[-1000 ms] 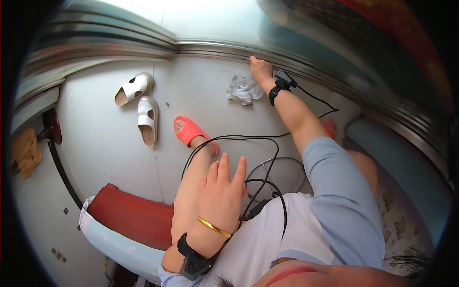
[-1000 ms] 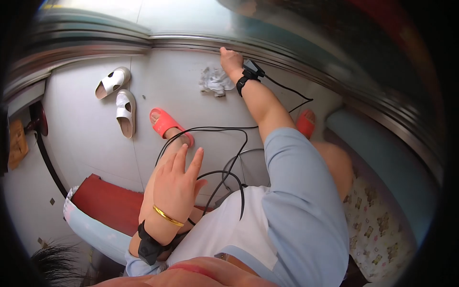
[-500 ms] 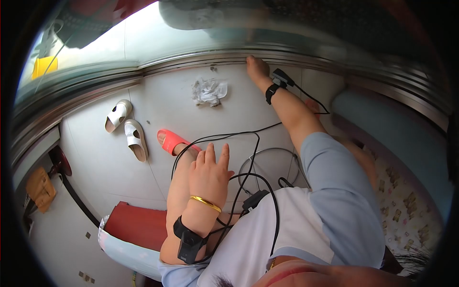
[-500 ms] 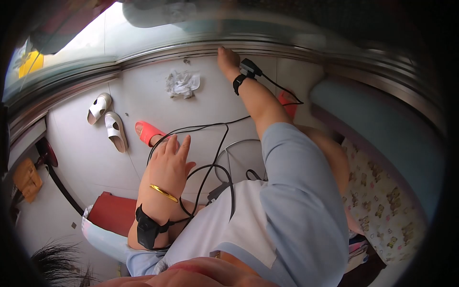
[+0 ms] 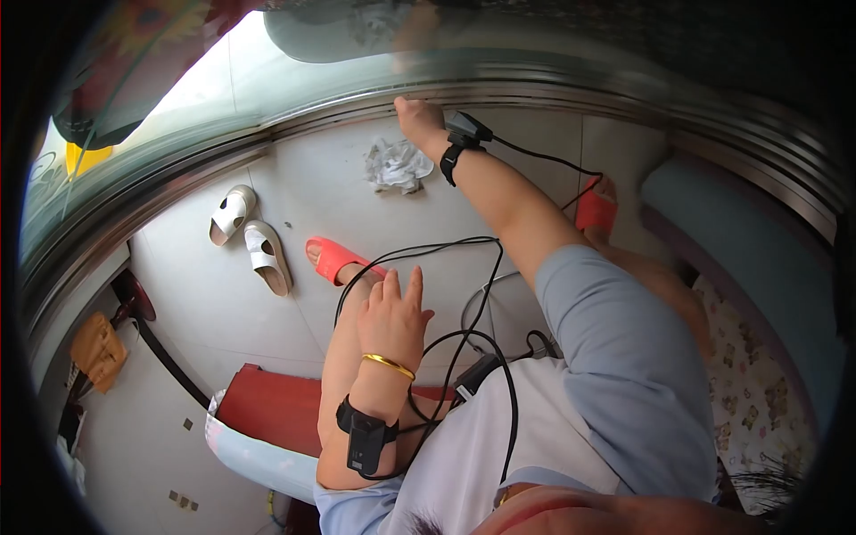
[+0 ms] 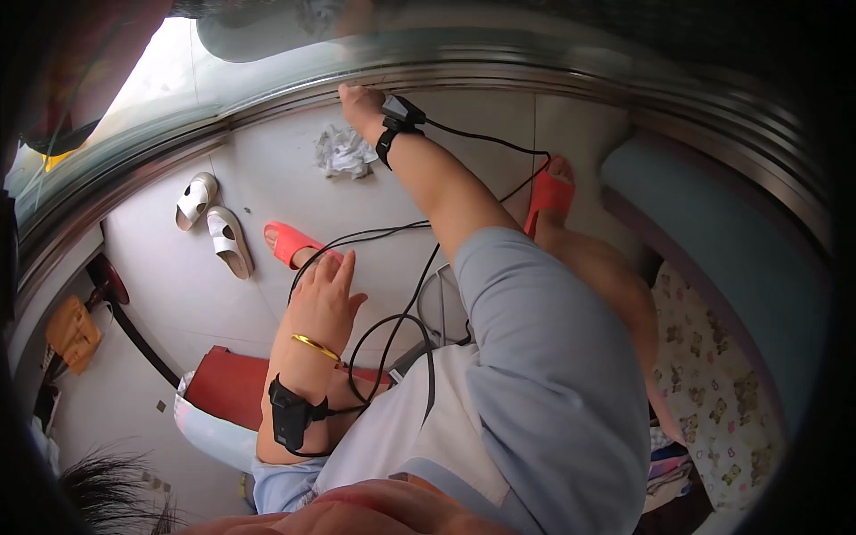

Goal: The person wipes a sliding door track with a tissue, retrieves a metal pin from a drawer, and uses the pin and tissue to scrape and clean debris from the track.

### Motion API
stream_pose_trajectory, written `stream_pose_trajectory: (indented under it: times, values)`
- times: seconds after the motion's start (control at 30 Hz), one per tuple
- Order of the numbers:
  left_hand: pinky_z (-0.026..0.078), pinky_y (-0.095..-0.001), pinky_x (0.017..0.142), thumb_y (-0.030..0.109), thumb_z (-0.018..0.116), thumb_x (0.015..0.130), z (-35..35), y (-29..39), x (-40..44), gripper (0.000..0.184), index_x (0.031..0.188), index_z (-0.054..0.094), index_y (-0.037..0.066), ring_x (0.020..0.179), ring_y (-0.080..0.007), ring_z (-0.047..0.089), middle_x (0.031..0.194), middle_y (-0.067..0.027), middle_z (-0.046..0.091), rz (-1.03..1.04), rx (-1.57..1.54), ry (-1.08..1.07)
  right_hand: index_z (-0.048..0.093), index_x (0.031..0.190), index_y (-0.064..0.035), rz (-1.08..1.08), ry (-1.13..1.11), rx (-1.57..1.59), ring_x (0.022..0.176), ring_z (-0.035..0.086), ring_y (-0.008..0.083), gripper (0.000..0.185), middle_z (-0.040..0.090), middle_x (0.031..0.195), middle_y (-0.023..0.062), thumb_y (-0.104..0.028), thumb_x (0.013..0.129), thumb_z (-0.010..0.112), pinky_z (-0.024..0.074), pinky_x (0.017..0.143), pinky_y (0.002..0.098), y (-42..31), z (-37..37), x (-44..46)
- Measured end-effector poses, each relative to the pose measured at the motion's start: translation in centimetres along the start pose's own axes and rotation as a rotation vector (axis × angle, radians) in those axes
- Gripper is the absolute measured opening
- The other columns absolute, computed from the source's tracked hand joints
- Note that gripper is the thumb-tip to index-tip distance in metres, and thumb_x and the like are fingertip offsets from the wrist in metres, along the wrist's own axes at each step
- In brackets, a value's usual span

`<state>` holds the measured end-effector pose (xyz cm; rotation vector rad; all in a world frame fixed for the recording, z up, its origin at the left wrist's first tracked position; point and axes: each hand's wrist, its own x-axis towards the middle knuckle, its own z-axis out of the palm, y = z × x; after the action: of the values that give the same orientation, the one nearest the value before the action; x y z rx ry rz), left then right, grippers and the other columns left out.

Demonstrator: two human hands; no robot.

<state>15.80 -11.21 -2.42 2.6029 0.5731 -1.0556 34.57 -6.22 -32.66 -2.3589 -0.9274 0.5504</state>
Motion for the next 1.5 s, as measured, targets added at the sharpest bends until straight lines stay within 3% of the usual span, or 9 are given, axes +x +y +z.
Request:
stream_pose_trajectory:
  times: [0.2, 0.33, 0.4, 0.57, 0.63, 0.87, 1.23, 1.5]
  values:
    - [0.039, -0.0369, 0.085, 0.026, 0.063, 0.075, -0.6, -0.7, 0.0, 0.058, 0.127, 0.04, 0.013, 0.107, -0.0273, 0.046, 0.122, -0.0142, 0.046, 0.009, -0.041, -0.03, 0.052, 0.075, -0.0067, -0.133, -0.008, -0.188, 0.066, 0.06, 0.034, 0.006, 0.059, 0.065, 0.0163, -0.007, 0.074, 0.046, 0.047, 0.054, 0.0437, 0.9, -1.2, -0.8]
    - [0.039, -0.0367, 0.085, 0.027, 0.062, 0.076, -0.4, -0.6, -0.2, 0.058, 0.127, 0.039, 0.013, 0.108, -0.0271, 0.046, 0.123, -0.014, 0.045, 0.023, -0.037, -0.012, 0.053, 0.074, -0.0061, -0.044, 0.013, -0.092, 0.065, 0.059, 0.0363, 0.009, 0.059, 0.068, 0.018, -0.01, 0.076, 0.045, 0.0462, 0.054, 0.0466, 3.5, -2.4, -1.7]
    - [0.039, -0.0366, 0.085, 0.028, 0.061, 0.077, -0.4, -0.5, -0.3, 0.058, 0.128, 0.039, 0.013, 0.108, -0.0271, 0.046, 0.124, -0.0138, 0.045, 0.038, -0.019, -0.001, 0.053, 0.074, -0.0058, -0.074, 0.183, -0.097, 0.064, 0.059, 0.0374, 0.011, 0.059, 0.067, 0.0175, -0.011, 0.077, 0.043, 0.0458, 0.053, 0.0472, 4.6, -3.1, -2.4]
    - [0.039, -0.036, 0.084, 0.029, 0.061, 0.077, -0.4, -0.5, -0.3, 0.059, 0.128, 0.038, 0.014, 0.109, -0.0268, 0.046, 0.124, -0.0132, 0.044, 0.036, -0.01, 0.002, 0.053, 0.075, -0.005, 0.067, 0.102, -0.099, 0.063, 0.058, 0.0381, 0.013, 0.059, 0.067, 0.0178, -0.014, 0.079, 0.044, 0.0455, 0.054, 0.0475, 6.6, -4.2, -3.2]
    - [0.039, -0.0359, 0.084, 0.029, 0.061, 0.076, -0.3, -0.6, -0.3, 0.059, 0.128, 0.038, 0.014, 0.109, -0.0267, 0.046, 0.124, -0.0131, 0.045, 0.031, -0.008, -0.001, 0.053, 0.074, -0.0056, 0.079, 0.182, -0.044, 0.062, 0.058, 0.0371, 0.012, 0.059, 0.066, 0.0174, -0.015, 0.079, 0.046, 0.0455, 0.054, 0.0468, 5.7, -4.1, -3.0]
    - [0.04, -0.0352, 0.083, 0.029, 0.062, 0.076, -0.4, -0.2, 0.2, 0.058, 0.127, 0.04, 0.014, 0.108, -0.0254, 0.046, 0.123, -0.0126, 0.046, 0.048, 0.001, -0.02, 0.052, 0.073, -0.0074, -0.046, 0.128, 0.109, 0.066, 0.061, 0.0339, 0.006, 0.061, 0.068, 0.016, -0.008, 0.075, 0.047, 0.0483, 0.057, 0.0441, -0.4, -0.7, -1.0]
    - [0.04, -0.0355, 0.084, 0.028, 0.062, 0.076, -0.2, -0.5, 0.3, 0.057, 0.127, 0.04, 0.014, 0.108, -0.0261, 0.046, 0.123, -0.0128, 0.045, 0.045, -0.021, -0.071, 0.053, 0.075, -0.0069, -0.064, 0.025, -0.139, 0.065, 0.061, 0.0344, 0.006, 0.061, 0.068, 0.0163, -0.006, 0.074, 0.047, 0.0472, 0.056, 0.045, -0.6, 0.7, 0.4]
    - [0.041, -0.0355, 0.083, 0.027, 0.063, 0.075, 0.0, -0.1, 0.2, 0.058, 0.127, 0.04, 0.014, 0.108, -0.0264, 0.047, 0.123, -0.0128, 0.045, 0.06, 0.015, -0.017, 0.054, 0.075, -0.007, 0.055, 0.139, -0.09, 0.064, 0.06, 0.0359, 0.008, 0.06, 0.067, 0.0164, -0.009, 0.075, 0.046, 0.0471, 0.056, 0.0464, 5.8, -3.7, -3.5]
